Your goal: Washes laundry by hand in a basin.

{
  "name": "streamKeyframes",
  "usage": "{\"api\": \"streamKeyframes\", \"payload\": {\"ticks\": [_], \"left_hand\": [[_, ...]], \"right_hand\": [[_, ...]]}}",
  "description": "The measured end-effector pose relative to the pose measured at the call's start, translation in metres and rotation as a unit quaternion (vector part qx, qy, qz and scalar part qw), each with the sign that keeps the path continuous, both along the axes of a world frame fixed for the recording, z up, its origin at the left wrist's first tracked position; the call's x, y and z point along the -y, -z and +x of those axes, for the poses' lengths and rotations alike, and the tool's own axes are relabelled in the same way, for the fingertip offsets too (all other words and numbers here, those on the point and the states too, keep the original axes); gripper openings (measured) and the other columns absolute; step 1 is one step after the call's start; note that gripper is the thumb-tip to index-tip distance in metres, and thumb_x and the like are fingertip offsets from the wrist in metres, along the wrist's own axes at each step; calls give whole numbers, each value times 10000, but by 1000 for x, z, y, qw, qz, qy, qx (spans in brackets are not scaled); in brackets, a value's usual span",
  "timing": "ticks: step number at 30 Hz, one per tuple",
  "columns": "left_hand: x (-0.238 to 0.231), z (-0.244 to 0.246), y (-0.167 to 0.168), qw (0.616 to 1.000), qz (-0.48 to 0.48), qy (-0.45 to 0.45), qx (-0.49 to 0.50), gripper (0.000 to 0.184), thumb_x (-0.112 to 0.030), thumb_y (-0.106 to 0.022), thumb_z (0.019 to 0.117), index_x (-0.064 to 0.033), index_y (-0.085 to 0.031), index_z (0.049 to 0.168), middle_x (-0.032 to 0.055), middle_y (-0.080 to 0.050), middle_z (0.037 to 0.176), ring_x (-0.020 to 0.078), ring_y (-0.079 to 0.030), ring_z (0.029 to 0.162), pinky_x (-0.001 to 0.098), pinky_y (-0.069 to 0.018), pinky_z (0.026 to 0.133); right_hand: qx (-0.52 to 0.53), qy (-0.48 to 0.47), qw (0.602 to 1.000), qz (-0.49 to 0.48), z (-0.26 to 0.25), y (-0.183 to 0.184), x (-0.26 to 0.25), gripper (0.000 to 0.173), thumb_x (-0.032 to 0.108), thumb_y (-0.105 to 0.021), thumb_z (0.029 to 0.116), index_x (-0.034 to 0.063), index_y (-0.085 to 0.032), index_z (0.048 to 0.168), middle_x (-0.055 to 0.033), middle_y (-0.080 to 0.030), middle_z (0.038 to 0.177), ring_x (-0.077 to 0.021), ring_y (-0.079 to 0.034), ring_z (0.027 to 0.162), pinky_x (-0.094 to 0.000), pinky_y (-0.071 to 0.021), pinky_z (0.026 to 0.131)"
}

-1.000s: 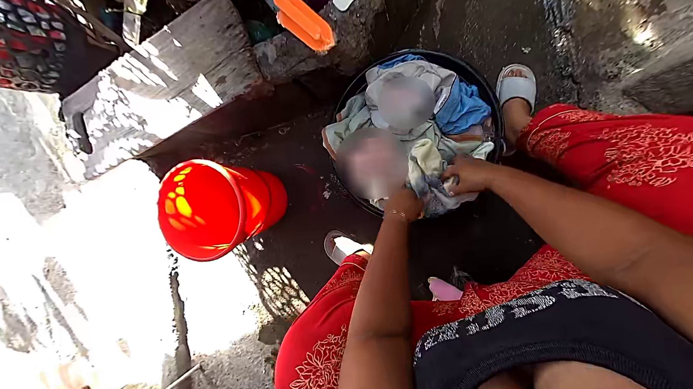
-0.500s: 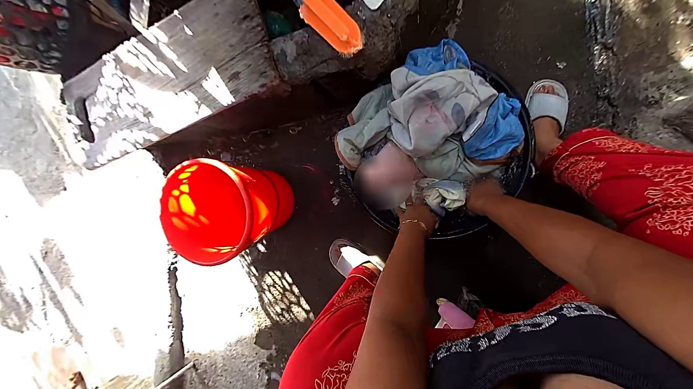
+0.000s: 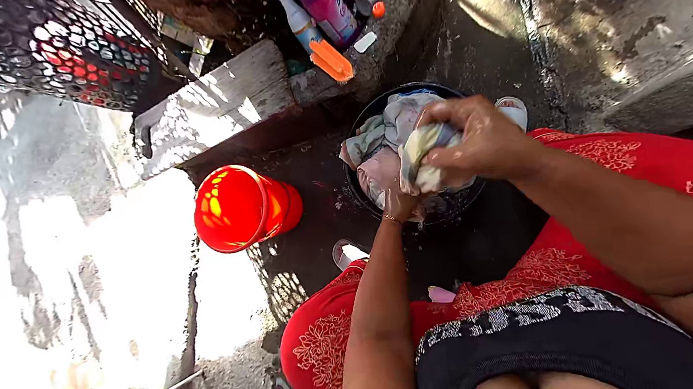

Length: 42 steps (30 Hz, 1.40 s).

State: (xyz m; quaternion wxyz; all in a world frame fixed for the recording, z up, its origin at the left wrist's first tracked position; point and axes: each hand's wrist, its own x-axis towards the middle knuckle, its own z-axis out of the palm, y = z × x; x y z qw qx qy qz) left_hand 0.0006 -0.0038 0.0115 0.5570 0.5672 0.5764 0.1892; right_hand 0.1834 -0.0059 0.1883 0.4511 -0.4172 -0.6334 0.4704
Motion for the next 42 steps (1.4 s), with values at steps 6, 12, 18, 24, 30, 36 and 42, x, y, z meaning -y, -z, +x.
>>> {"api": "streamKeyframes", "payload": {"ticks": [6, 12, 18, 24, 30, 36, 42], "left_hand": [[7, 5, -39, 943, 85, -271, 171, 398, -65, -615, 977, -13, -519, 1360, 130, -644, 1149, 146, -626, 967, 349, -553, 823], [30, 52, -97, 900, 50, -229, 369, 653, -11, -739, 725, -33, -485, 1326, 56, -673, 1038, 112, -669, 893, 329, -587, 785], [18, 19, -127, 822, 136, -142, 534, 819, -470, -838, 769, -284, -416, 1446, -55, -666, 1221, 106, -670, 1059, 353, -594, 883], [-9, -36, -46, 819, 100, -242, 510, 557, -404, -729, 900, -227, -515, 1383, -3, -672, 1259, 152, -647, 1155, 390, -556, 980], [5, -3, -45, 756, 10, -167, 633, 984, -714, -890, 531, -209, -617, 1331, 83, -706, 1252, 278, -679, 1160, 504, -572, 987], [-5, -13, -66, 737, 104, -258, 616, 885, -730, -807, 674, -236, -566, 1368, 2, -715, 1206, 149, -695, 1106, 385, -598, 934], [-1, -25, -59, 851, 183, -113, 479, 543, -491, -898, 679, -228, -681, 1102, -121, -740, 960, -25, -692, 838, 213, -595, 754]], "right_hand": [[193, 15, 977, -87, 47, 42, 1, 549, 120, -847, 762, 21, -632, 1258, -196, -687, 1133, -309, -673, 1031, -539, -547, 912], [120, -2, 961, -250, -5, 141, 22, 1213, 46, -943, 663, -7, -190, 1613, -289, -359, 1583, -351, -432, 1437, -463, -391, 1180], [-70, 145, 949, -271, -21, 133, 23, 361, 7, -679, 942, -47, -583, 1286, -158, -691, 1095, -170, -696, 941, -367, -604, 841], [-234, 171, 947, -140, -22, 79, -7, 491, -28, -728, 811, 42, -576, 1272, -37, -700, 1075, -94, -690, 941, -305, -613, 814], [-428, 118, 885, -144, -46, 69, -18, 456, 74, -695, 879, 170, -505, 1282, -8, -695, 1093, -143, -695, 984, -368, -616, 834], [-266, 3, 942, -207, -14, 107, 16, 668, 87, -857, 699, 165, -539, 1281, 26, -719, 1101, -112, -704, 997, -327, -617, 856], [-394, -13, 830, -394, -22, 110, 27, 1070, 849, -744, 614, 160, -503, 1397, -94, -690, 1229, -285, -685, 1129, -510, -601, 904]]}}
